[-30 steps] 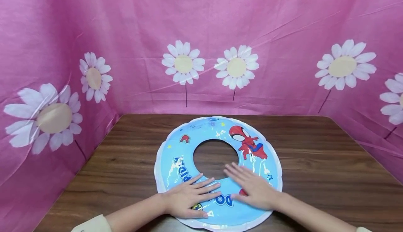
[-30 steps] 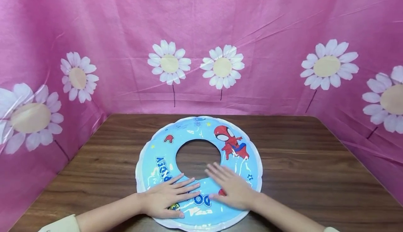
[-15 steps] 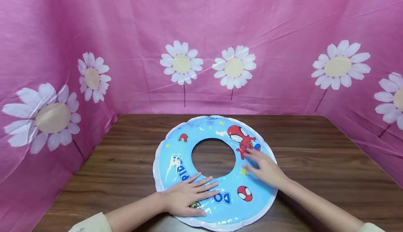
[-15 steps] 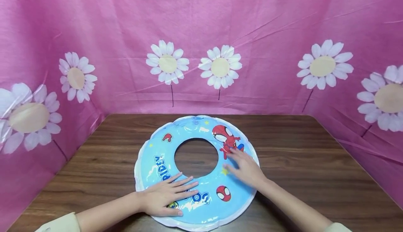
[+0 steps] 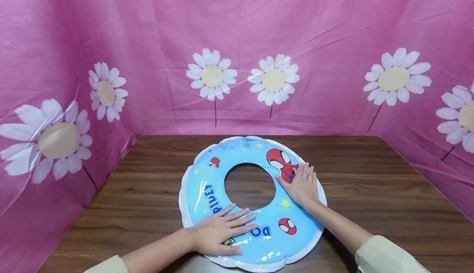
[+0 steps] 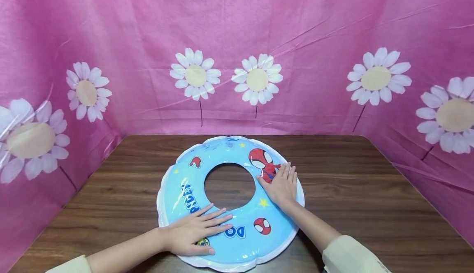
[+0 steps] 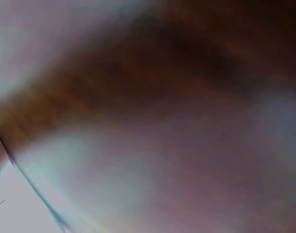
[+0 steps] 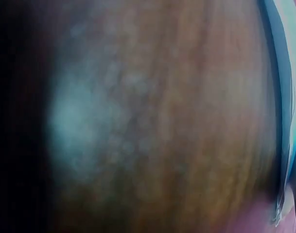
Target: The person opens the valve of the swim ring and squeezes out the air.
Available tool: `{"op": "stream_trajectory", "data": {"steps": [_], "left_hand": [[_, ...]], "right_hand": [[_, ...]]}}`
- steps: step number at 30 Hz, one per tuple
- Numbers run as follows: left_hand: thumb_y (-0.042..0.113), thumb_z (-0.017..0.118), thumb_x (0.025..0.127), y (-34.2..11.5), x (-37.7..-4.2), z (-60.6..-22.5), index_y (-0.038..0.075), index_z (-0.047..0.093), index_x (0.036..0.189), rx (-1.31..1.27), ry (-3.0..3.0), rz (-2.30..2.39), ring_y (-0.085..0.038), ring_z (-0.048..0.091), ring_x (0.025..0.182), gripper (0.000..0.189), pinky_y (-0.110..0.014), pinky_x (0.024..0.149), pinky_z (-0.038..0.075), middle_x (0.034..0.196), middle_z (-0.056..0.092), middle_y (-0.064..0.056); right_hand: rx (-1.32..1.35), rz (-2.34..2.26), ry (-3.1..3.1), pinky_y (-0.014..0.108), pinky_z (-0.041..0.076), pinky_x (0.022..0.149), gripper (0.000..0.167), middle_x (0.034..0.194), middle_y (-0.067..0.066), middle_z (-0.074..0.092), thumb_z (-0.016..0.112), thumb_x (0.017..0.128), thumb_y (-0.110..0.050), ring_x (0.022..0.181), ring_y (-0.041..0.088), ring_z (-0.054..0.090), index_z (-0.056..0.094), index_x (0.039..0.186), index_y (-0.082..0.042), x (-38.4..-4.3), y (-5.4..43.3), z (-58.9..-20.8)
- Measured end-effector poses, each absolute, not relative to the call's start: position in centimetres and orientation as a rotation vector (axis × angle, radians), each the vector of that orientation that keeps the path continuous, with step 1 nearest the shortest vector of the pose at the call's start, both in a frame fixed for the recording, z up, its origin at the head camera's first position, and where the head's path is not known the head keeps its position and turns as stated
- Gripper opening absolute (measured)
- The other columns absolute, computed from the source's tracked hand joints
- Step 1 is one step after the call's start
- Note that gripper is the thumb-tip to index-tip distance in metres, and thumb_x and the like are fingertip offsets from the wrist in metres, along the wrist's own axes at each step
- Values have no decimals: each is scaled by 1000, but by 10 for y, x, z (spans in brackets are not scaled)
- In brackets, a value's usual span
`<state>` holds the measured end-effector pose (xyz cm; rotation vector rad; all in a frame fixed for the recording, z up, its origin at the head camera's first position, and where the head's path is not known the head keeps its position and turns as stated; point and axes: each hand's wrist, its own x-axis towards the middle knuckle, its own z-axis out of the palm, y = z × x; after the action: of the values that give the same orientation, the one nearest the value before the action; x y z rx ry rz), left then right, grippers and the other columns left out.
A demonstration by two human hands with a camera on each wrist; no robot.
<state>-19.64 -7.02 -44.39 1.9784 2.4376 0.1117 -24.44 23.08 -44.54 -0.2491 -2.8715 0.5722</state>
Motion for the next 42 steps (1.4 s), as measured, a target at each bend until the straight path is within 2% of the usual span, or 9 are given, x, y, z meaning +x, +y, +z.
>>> {"op": "stream_trajectory", "data": {"steps": [4, 9, 15, 18, 22, 29, 35, 42], "left_hand": [[53, 17, 97, -69, -196, -443, 20, 5, 149, 2006, 2464, 109, -17, 1, 138, 62, -41, 109, 4, 153, 1, 4], [53, 16, 97, -68, -190, -433, 13, 14, 148, 2161, 2545, -195, -19, 6, 138, 65, -42, 108, 9, 153, 10, -3], [53, 22, 96, -60, -177, -401, 16, 24, 147, 2115, 2615, -390, -17, 14, 137, 63, -40, 108, 15, 151, 19, -1], [50, 26, 97, -42, -177, -393, 17, 23, 147, 2012, 2641, -174, -16, 10, 137, 60, -39, 109, 11, 152, 15, 0], [50, 22, 98, -19, -179, -407, 18, 17, 148, 1848, 2655, 88, -15, 3, 138, 60, -39, 109, 4, 153, 9, 1], [56, 15, 96, -15, -184, -440, 18, 13, 149, 1622, 2722, 193, -13, 4, 137, 65, -40, 109, 6, 152, 9, 6], [51, 23, 97, -36, -189, -445, 10, 20, 147, 1458, 2868, 348, -20, 8, 137, 65, -43, 108, 5, 151, 14, -4], [51, 36, 95, -63, -209, -450, 1, 25, 144, 786, 3194, 538, -31, 4, 137, 71, -48, 107, -2, 149, 15, -18]], "right_hand": [[-257, 544, -2871, 54, -1, 105, 104, 142, 37, 8, 53, 82, -59, 130, 51, 2, 11, 137, 19, -244, 232, -445], [-276, 537, -2891, 53, -3, 105, 103, 143, 36, 6, 52, 82, -58, 130, 50, 0, 10, 138, 18, -243, 229, -444], [-258, 561, -2860, 53, 0, 105, 104, 143, 36, 10, 54, 80, -60, 131, 50, 3, 15, 137, 18, -243, 224, -448], [-252, 548, -2843, 54, 1, 105, 104, 142, 37, 11, 53, 80, -61, 130, 50, 4, 16, 136, 19, -243, 225, -449], [-252, 532, -2856, 54, 0, 105, 104, 142, 37, 9, 52, 82, -60, 130, 51, 3, 14, 136, 20, -244, 227, -450], [-263, 520, -2904, 54, -1, 105, 101, 143, 36, 7, 52, 83, -56, 130, 50, 0, 11, 137, 19, -242, 231, -446], [-237, 537, -2916, 54, -1, 105, 102, 143, 36, 7, 52, 83, -58, 130, 50, 1, 11, 137, 19, -243, 229, -446], [-243, 539, -2898, 54, -2, 105, 101, 142, 37, 7, 53, 83, -55, 130, 52, 1, 11, 137, 20, -246, 231, -445]]}}
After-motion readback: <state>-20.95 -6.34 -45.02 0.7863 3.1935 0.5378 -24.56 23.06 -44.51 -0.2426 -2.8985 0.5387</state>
